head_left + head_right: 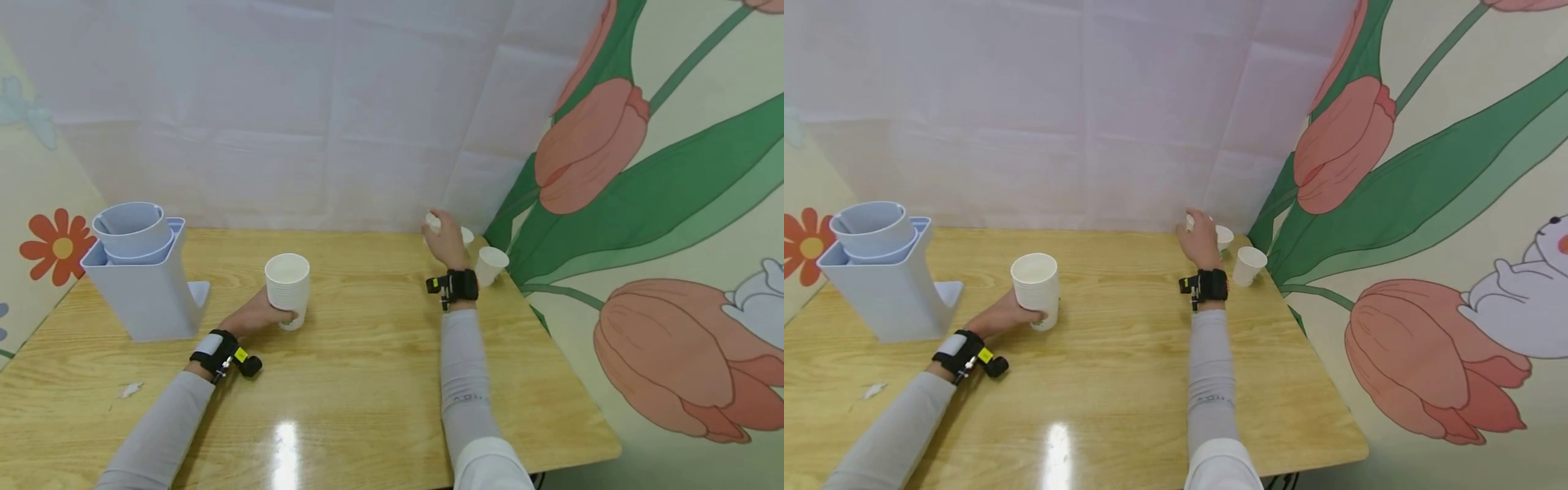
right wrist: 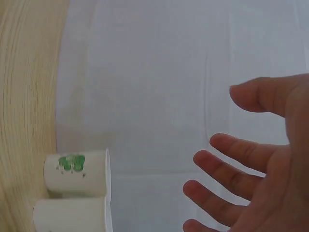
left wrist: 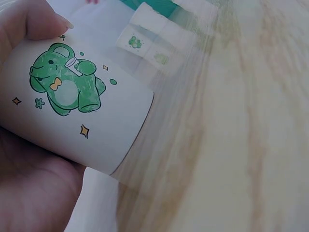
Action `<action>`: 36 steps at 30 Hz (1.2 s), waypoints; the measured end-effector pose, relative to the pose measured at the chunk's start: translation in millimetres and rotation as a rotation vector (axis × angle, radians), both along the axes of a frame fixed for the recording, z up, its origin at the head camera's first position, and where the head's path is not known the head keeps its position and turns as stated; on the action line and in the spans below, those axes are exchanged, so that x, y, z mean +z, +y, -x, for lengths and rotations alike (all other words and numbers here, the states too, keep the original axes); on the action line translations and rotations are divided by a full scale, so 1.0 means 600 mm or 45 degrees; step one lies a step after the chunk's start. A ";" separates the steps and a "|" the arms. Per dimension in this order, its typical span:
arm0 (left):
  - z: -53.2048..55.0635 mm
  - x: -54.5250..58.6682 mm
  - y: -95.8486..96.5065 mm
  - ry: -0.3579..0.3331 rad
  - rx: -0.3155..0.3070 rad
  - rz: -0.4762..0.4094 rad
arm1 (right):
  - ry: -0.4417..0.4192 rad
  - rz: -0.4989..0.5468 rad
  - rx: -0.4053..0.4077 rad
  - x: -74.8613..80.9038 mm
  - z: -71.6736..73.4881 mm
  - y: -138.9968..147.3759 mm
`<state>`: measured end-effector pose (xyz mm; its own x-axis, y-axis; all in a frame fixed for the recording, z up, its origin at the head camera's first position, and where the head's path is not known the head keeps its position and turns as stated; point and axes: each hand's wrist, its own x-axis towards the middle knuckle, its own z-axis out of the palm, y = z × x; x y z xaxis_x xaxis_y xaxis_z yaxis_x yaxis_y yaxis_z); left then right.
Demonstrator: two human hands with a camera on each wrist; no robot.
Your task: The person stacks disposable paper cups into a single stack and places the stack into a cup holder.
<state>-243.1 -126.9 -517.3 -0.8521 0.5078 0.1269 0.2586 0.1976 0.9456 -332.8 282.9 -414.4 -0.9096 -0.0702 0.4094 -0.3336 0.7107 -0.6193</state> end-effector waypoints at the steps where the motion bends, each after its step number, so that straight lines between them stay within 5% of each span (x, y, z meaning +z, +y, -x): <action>1: 0.000 0.000 0.000 0.000 -0.001 0.001 | -0.022 0.000 -0.033 -0.004 0.001 0.017; 13: 0.002 -0.004 0.000 -0.005 0.009 -0.010 | -0.270 -0.162 -0.477 -0.062 -0.016 0.144; 23: 0.005 -0.010 0.002 0.005 0.017 -0.011 | -0.388 -0.265 -0.529 -0.105 -0.001 0.164; 36: 0.010 -0.009 0.007 0.021 0.017 -0.002 | -0.450 -0.246 -0.572 -0.080 -0.012 0.153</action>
